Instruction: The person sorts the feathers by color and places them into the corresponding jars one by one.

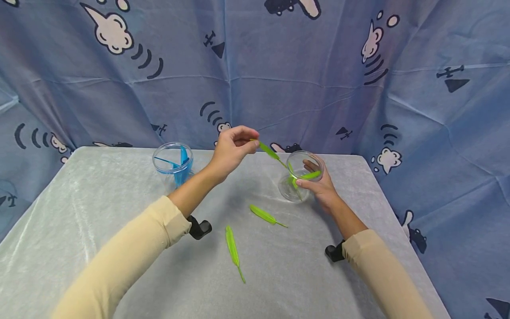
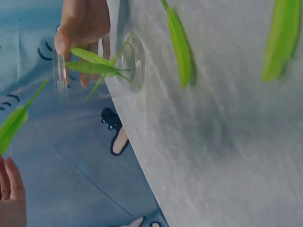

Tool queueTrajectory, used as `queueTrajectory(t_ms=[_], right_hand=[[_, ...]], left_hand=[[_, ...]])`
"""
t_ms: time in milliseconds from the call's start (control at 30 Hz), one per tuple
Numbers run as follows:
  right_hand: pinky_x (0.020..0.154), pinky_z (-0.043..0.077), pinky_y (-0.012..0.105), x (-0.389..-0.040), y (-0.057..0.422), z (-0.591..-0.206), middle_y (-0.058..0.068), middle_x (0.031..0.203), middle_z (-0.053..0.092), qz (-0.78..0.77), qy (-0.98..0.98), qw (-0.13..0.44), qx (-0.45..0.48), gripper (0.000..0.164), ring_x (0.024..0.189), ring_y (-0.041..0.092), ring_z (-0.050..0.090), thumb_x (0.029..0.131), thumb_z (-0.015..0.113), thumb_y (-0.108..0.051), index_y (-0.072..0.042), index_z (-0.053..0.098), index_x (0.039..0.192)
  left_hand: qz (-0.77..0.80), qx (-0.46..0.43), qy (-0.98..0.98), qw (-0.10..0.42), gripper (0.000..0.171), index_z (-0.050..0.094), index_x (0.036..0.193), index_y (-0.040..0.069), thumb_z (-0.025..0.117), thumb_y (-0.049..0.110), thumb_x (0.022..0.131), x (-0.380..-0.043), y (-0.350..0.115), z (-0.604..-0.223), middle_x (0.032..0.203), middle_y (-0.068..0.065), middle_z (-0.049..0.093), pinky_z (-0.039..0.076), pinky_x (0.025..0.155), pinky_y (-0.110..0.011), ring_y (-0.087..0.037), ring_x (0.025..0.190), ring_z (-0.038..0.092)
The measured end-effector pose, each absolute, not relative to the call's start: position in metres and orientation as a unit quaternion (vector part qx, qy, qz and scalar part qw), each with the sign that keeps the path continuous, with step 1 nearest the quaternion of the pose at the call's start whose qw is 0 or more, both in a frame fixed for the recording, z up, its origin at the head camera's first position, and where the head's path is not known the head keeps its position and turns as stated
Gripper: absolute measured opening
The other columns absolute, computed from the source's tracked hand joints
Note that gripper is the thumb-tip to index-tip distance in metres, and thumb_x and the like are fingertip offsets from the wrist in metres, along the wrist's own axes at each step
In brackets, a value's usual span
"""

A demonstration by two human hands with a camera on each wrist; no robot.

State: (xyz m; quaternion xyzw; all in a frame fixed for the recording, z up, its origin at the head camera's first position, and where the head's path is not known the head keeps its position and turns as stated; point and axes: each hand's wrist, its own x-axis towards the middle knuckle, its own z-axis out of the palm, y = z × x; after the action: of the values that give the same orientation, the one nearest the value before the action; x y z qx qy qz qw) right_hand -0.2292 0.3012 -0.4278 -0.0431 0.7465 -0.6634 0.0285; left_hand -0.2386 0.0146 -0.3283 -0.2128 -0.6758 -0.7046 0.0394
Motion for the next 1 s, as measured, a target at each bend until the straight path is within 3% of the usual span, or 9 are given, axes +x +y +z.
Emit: queueTrajectory(t_ms=[300,467,800,933,1000], right_hand=[[0.109,0.033,0.024,-0.229,0.303,-0.43,0.02,0.16,0.023,-0.675,0.735,0.031,-0.057,0.088,0.149,0.031,0.019,0.089,0.066,0.006,-0.024,0.019,0.157],[0.105,0.035,0.02,-0.228,0.303,-0.432,0.014,0.158,0.027,-0.677,0.733,0.032,-0.058,0.087,0.148,0.029,0.02,0.09,0.066,0.004,-0.022,0.017,0.156],[0.103,0.036,0.018,-0.231,0.303,-0.433,0.015,0.159,0.025,-0.66,0.748,0.024,-0.059,0.089,0.147,0.026,0.021,0.09,0.067,0.002,-0.02,0.014,0.158],[0.11,0.032,0.025,-0.231,0.304,-0.431,0.014,0.162,0.02,-0.655,0.753,0.031,-0.054,0.089,0.149,0.024,0.018,0.091,0.067,0.0,-0.022,0.013,0.158],[0.115,0.028,0.03,-0.23,0.304,-0.431,0.014,0.162,0.019,-0.656,0.752,0.034,-0.052,0.089,0.149,0.024,0.017,0.091,0.067,0.001,-0.022,0.013,0.158]], left_hand=[[-0.696,-0.209,-0.686,0.026,0.013,0.069,0.106,-0.004,0.065,-0.002,0.093,-0.237,0.049,-0.329,0.103,-0.016,0.069,0.056,0.078,-0.023,-0.027,0.089,0.068],[-0.686,-0.207,-0.697,0.014,0.012,0.07,0.104,-0.003,0.065,-0.001,0.094,-0.233,0.064,-0.335,0.099,-0.014,0.07,0.054,0.072,-0.02,-0.027,0.086,0.068],[-0.687,-0.206,-0.697,-0.005,0.01,0.071,0.102,-0.002,0.067,0.0,0.093,-0.228,0.084,-0.344,0.095,-0.012,0.071,0.053,0.069,-0.02,-0.02,0.08,0.068],[-0.681,-0.214,-0.7,-0.004,0.01,0.071,0.102,-0.004,0.067,0.0,0.093,-0.227,0.09,-0.346,0.095,-0.013,0.071,0.052,0.068,-0.019,-0.021,0.08,0.067],[-0.676,-0.218,-0.703,-0.002,0.009,0.071,0.101,-0.003,0.066,0.0,0.094,-0.227,0.092,-0.348,0.095,-0.012,0.071,0.052,0.069,-0.018,-0.016,0.078,0.066]])
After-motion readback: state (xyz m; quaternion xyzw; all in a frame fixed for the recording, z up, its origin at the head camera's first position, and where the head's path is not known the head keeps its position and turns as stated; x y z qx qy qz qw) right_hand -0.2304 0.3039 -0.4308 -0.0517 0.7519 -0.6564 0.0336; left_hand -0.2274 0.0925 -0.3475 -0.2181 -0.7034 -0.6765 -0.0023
